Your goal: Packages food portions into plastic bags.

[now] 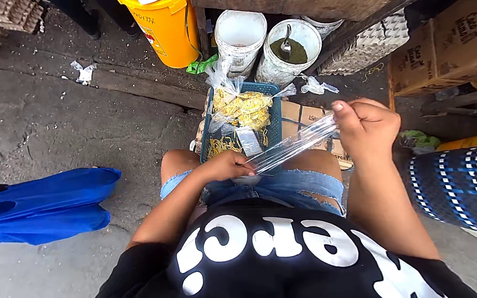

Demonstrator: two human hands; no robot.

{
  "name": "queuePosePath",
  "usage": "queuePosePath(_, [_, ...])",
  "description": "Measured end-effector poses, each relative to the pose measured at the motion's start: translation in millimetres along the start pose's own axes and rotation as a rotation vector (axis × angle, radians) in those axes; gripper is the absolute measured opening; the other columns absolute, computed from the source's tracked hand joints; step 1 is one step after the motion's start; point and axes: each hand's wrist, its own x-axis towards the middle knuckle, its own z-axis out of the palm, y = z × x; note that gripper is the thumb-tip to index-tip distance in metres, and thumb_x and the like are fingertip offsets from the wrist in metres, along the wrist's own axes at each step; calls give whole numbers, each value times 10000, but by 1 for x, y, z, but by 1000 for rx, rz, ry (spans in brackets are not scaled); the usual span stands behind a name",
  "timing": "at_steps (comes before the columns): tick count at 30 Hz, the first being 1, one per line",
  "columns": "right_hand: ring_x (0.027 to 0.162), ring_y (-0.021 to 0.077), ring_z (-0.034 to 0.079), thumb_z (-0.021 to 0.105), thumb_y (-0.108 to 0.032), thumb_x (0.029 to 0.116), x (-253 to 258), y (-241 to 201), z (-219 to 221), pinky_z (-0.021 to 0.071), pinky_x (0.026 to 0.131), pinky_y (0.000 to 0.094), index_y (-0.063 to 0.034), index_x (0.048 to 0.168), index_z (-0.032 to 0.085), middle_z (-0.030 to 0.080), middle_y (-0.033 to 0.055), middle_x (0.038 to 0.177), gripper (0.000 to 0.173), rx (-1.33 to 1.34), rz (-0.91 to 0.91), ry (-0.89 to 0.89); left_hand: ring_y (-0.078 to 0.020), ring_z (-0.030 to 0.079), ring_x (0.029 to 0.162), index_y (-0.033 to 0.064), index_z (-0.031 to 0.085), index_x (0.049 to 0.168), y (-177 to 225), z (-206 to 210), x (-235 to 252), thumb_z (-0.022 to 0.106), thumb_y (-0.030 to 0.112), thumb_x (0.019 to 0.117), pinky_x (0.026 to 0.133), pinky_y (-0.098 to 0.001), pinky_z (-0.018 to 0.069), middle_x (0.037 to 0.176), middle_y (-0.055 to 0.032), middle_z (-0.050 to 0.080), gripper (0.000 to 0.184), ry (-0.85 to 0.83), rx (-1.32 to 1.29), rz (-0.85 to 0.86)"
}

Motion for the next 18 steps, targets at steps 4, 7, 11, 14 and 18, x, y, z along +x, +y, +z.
queuePosePath(4, [908,28,651,725,-197,918,2,-1,-5,567,810,218,-50,979,730,688,28,1091,159,237,144,-416,-44,632,1066,3,767,977,-12,-16,-13,720,180,939,940,-239,502,1168,-84,712,187,44,10,-72])
queuePosePath(7, [925,58,670,737,-148,902,1,-13,7,581,817,260,-61,964,765,708,39,1094,110,252,182,-499,-181,589,1257,7,694,1250,-6,-20,-13,770,233,911,1081,-373,462,1341,-146,645,414,61,49,-95])
queuePosePath(11, [920,103,688,729,-209,923,-5,-36,42,593,818,308,-67,966,772,721,58,1059,155,212,65,-551,-219,643,1202,-19,756,1062,15,-6,10,714,138,951,1058,-405,503,1222,-148,704,196,376,104,57])
queuePosePath(14, [931,173,694,690,-203,974,1,-39,41,603,822,363,-37,1092,732,691,131,1140,208,128,34,-476,-256,656,1188,-39,753,1020,11,-19,11,666,92,973,1067,-431,495,1190,-161,720,164,688,198,104])
queuePosePath(18, [985,319,690,745,-182,948,7,-26,56,588,837,515,-41,1241,676,631,205,1260,332,-2,150,-670,-168,672,1107,-79,622,1122,-32,-39,1,565,71,1013,975,-341,537,1206,-180,695,194,1031,-52,172])
